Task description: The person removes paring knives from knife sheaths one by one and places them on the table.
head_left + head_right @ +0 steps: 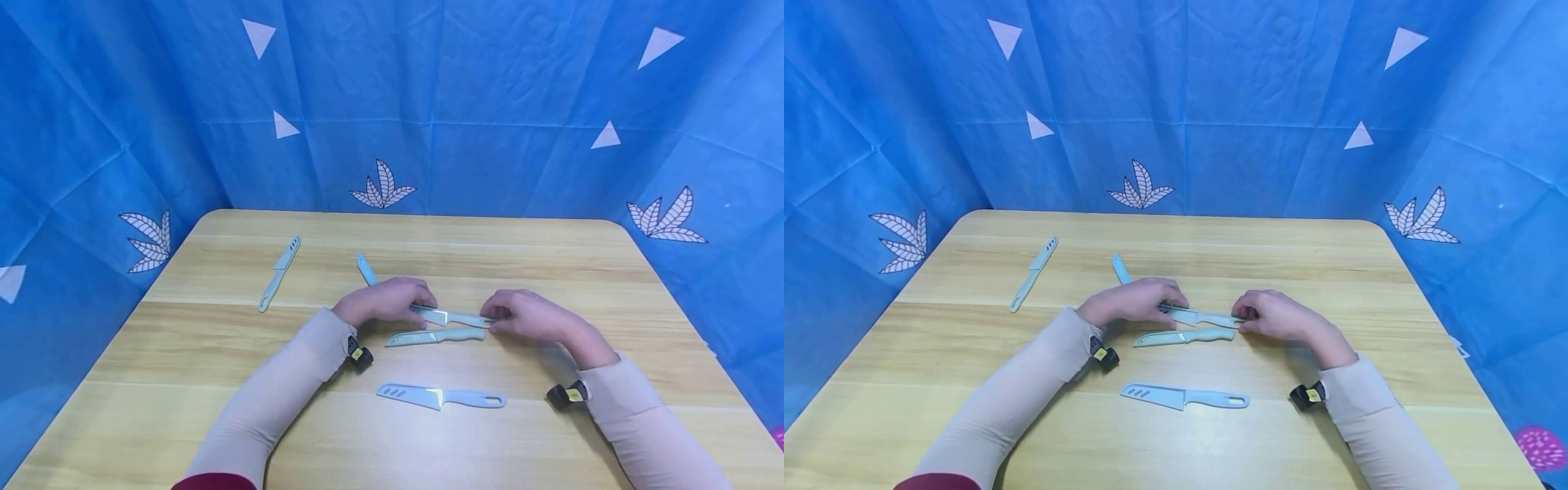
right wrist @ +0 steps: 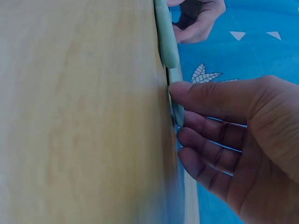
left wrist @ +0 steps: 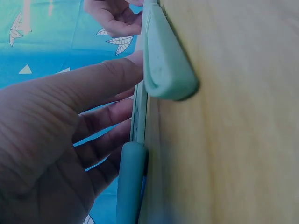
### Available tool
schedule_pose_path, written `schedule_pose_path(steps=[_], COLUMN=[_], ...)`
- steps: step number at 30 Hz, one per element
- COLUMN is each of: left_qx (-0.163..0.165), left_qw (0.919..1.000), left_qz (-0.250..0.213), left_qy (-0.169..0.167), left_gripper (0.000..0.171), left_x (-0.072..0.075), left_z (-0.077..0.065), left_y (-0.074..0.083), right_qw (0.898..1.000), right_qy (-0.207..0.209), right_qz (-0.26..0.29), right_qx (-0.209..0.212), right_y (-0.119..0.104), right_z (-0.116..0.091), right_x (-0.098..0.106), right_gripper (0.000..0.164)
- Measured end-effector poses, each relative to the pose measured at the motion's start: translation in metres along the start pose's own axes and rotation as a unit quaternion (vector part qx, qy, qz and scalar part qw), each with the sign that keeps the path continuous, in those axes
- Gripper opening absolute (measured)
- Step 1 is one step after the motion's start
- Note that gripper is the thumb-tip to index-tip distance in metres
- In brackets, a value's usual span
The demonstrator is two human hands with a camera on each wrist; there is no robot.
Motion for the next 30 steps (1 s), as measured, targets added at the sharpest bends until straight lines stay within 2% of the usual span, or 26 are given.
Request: schedule_pose_path(steps=[10, 17, 30], left_qx=[-0.012, -0.015, -0.017], left_qw=[0.9997, 0.9992, 0.9982], left_qz=[0.020, 0.016, 0.019], left_qy=[0.007, 0.033, 0.054], left_gripper=[0.027, 0.026, 0.025], left_x=[0.000, 0.007, 0.024], left_z=[0.001, -0.002, -0.010], left_y=[0.001, 0.005, 0.014], right_qw=[1.000, 0.999, 0.997], right_qy=[0.018, 0.039, 0.080], right_qz=[-0.018, -0.013, -0.009], right_qx=[-0.011, -0.027, -0.003], right_y=[-0.001, 0.002, -0.005], right_z=[-0.001, -0.003, -0.002], right_x=[0.005, 0.012, 0.027], right_gripper=[0.020, 0.023, 0.021])
Point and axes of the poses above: each hand's wrist, its own z-axis towards the middle knuckle, its own x-axis out of the back of the hand, y = z × x, the point moved 9 cm from there along z, towards the middle knuckle, and after that the axes turned 15 degrees about -z, right-handed, at the moved point
